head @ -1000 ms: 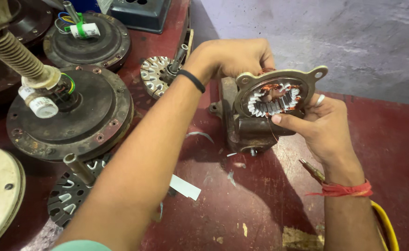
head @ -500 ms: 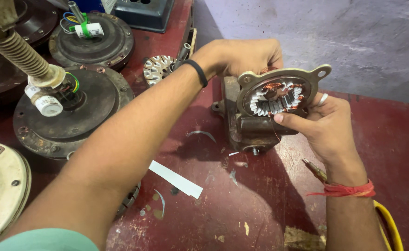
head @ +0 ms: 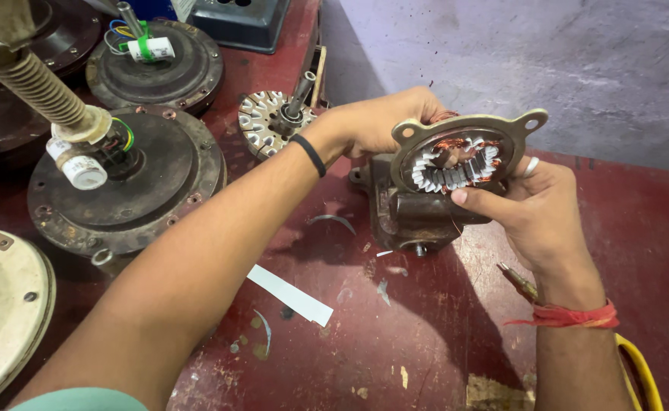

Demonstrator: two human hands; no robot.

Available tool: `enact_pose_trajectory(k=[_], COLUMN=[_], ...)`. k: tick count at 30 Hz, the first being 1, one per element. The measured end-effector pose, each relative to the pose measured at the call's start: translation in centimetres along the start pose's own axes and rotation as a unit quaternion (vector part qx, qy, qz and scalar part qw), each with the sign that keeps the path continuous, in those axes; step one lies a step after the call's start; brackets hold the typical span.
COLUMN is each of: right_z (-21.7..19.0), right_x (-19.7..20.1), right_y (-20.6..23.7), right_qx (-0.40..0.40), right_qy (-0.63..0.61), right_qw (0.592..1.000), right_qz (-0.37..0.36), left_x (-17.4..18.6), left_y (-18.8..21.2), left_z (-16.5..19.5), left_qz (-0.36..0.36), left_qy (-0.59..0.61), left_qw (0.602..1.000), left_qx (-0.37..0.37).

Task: The person winds copper wire around the slots of a motor stator by hand, inserting and adjusting the wire into each slot sequentially. The person uses both hands to guide the wire and occasionally uses a small tool to push the wire into place.

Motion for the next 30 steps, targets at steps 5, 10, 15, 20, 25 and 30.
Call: enact_pose_trajectory(k=[5, 10, 15, 20, 25, 30], right_z=[1.0, 1.9, 1.7, 0.8, 0.4, 1.3], right_x=[-0.4, -0.3, -0.2, -0.4, -0.5, -0.2], right_y=[-0.1, -0.1, -0.3, 0.2, 0.3, 0.2], right_qx=[0.009, -0.021, -0.011, -0.006, -0.008, 0.012], right_qy=[-0.085, -0.131, -0.111, -0.016, 0.034, -0.015], right_qw=[0.996, 0.991, 0.994, 1.000, 0.999, 1.000], right_qz=[-0.018, -0.018, -0.015, 0.006, 0.011, -0.011], left_x=[-0.9, -1.3, -1.4, -1.8, -6.3, -11.5], left_y=[-0.2, 0.7, 2.4, 4.4, 7.4, 7.9], left_z=[-0.7, -0.8, -0.4, 1.3, 3.4, 4.5], left_qz=[0.021, 0.026, 0.119, 0.329, 0.496, 0.428], left_qy=[0.244, 0.325, 0.153, 0.173, 0.234, 0.158], left_qw=[0.962, 0.925, 0.954, 0.912, 0.829, 0.857], left_qx=[0.121, 0.194, 0.228, 0.172, -0.110, -0.242])
Point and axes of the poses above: each hand's wrist, its own y-axis away from the middle knuckle, its own x-axis out of the back of the hand, z = x × y, the point moved 3 cm from there along -y, towards the middle knuckle
